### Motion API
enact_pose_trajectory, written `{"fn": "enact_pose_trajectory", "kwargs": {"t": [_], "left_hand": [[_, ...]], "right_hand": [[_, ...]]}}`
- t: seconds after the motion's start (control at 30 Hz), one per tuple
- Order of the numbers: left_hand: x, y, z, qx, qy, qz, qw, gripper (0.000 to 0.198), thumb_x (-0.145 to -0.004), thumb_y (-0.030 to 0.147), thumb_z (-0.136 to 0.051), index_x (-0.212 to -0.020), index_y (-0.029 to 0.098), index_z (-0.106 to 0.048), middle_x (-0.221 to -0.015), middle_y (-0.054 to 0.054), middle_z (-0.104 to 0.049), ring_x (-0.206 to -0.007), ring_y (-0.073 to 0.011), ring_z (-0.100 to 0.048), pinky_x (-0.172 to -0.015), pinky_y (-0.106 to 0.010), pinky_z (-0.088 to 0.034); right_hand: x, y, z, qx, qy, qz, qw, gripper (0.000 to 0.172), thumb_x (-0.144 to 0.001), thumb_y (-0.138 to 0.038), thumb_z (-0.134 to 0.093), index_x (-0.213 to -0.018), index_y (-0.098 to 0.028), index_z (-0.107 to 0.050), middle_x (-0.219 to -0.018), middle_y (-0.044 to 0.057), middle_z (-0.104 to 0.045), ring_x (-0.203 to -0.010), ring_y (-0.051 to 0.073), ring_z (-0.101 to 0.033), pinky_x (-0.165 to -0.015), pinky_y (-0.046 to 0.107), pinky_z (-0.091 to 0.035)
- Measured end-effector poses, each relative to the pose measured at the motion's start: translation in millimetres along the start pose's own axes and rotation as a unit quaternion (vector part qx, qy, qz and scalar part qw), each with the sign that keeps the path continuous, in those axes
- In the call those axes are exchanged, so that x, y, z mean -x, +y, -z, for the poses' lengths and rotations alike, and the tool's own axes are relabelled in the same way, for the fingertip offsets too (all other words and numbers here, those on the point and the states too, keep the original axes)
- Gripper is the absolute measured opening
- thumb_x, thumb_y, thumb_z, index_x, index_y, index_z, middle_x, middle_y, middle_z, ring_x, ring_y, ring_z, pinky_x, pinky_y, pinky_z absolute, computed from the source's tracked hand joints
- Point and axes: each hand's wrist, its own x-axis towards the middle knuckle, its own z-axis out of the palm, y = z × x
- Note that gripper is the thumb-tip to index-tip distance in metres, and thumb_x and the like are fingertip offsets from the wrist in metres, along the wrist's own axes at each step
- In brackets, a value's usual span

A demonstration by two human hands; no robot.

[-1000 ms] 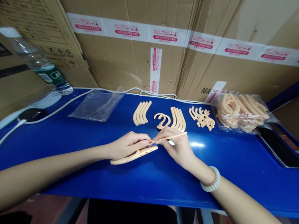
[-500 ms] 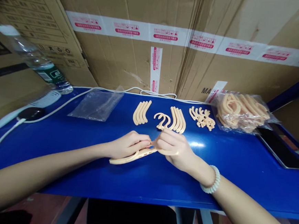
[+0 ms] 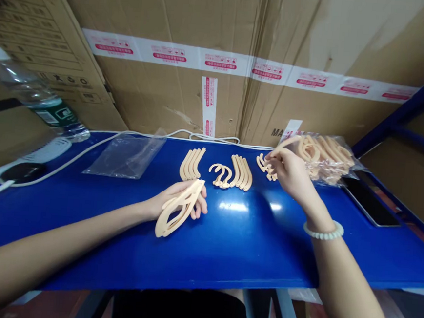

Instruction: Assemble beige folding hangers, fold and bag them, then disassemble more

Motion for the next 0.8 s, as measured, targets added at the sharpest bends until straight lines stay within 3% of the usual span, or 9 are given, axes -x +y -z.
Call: {"fn": "enact_pose_trajectory", "kwargs": {"t": [0.1,0.23,0.37,0.57,0.7,0.8], "left_hand": [[-1,1,-2.7,0.048,0.043,-0.017,0.998,0.03,-0.088,0.039,-0.072,-0.093,0.013,-0.058,-0.098,-0.018,-0.077,-0.081,-0.0224,-0.074,-0.075,-0.031,-0.059],[-1,1,-5.4,0.08,0.079,-0.003,0.994,0.021,-0.087,0.028,-0.072,-0.095,0.013,-0.06,-0.105,-0.018,-0.076,-0.086,-0.0232,-0.074,-0.073,-0.031,-0.058],[-2,0,-3.1,0.081,0.094,-0.006,0.992,0.017,-0.084,0.022,-0.073,-0.095,0.012,-0.064,-0.105,-0.017,-0.076,-0.088,-0.024,-0.073,-0.072,-0.03,-0.058],[-1,1,-2.0,0.075,0.099,-0.016,0.992,0.017,-0.08,0.016,-0.072,-0.096,0.011,-0.071,-0.099,-0.013,-0.075,-0.084,-0.0222,-0.072,-0.074,-0.03,-0.058],[-1,1,-1.3,0.073,0.113,-0.02,0.991,0.019,-0.08,0.017,-0.072,-0.099,0.012,-0.073,-0.095,-0.01,-0.073,-0.079,-0.0207,-0.071,-0.071,-0.029,-0.057],[-2,-2,0.9,0.075,0.131,-0.019,0.988,0.025,-0.079,0.017,-0.073,-0.104,0.014,-0.074,-0.092,-0.008,-0.072,-0.075,-0.0185,-0.069,-0.067,-0.026,-0.054]], "right_hand": [[-3,25,6,0.139,-0.043,-0.075,0.987,0.018,-0.089,-0.019,-0.055,-0.101,-0.013,-0.067,-0.068,0.005,-0.066,-0.06,0.02,-0.062,-0.062,0.031,-0.047],[-2,35,-7,0.21,-0.071,-0.144,0.964,0.031,-0.091,-0.018,-0.052,-0.119,-0.008,-0.064,-0.075,0.009,-0.071,-0.066,0.021,-0.065,-0.067,0.03,-0.047],[-1,38,-18,0.245,-0.082,-0.174,0.95,0.028,-0.092,-0.018,-0.051,-0.115,-0.01,-0.065,-0.078,0.011,-0.072,-0.069,0.024,-0.067,-0.067,0.03,-0.046],[-1,41,-14,0.276,-0.087,-0.194,0.937,0.023,-0.09,-0.022,-0.053,-0.106,-0.012,-0.068,-0.08,0.014,-0.072,-0.075,0.028,-0.068,-0.066,0.033,-0.046],[2,22,-16,0.229,-0.052,-0.122,0.964,0.023,-0.091,-0.021,-0.053,-0.108,-0.011,-0.066,-0.08,0.014,-0.071,-0.074,0.028,-0.067,-0.067,0.036,-0.048],[11,-12,-24,0.151,-0.069,0.019,0.986,0.023,-0.094,-0.026,-0.057,-0.115,-0.019,-0.062,-0.096,0.009,-0.07,-0.089,0.023,-0.065,-0.079,0.035,-0.052]]}}
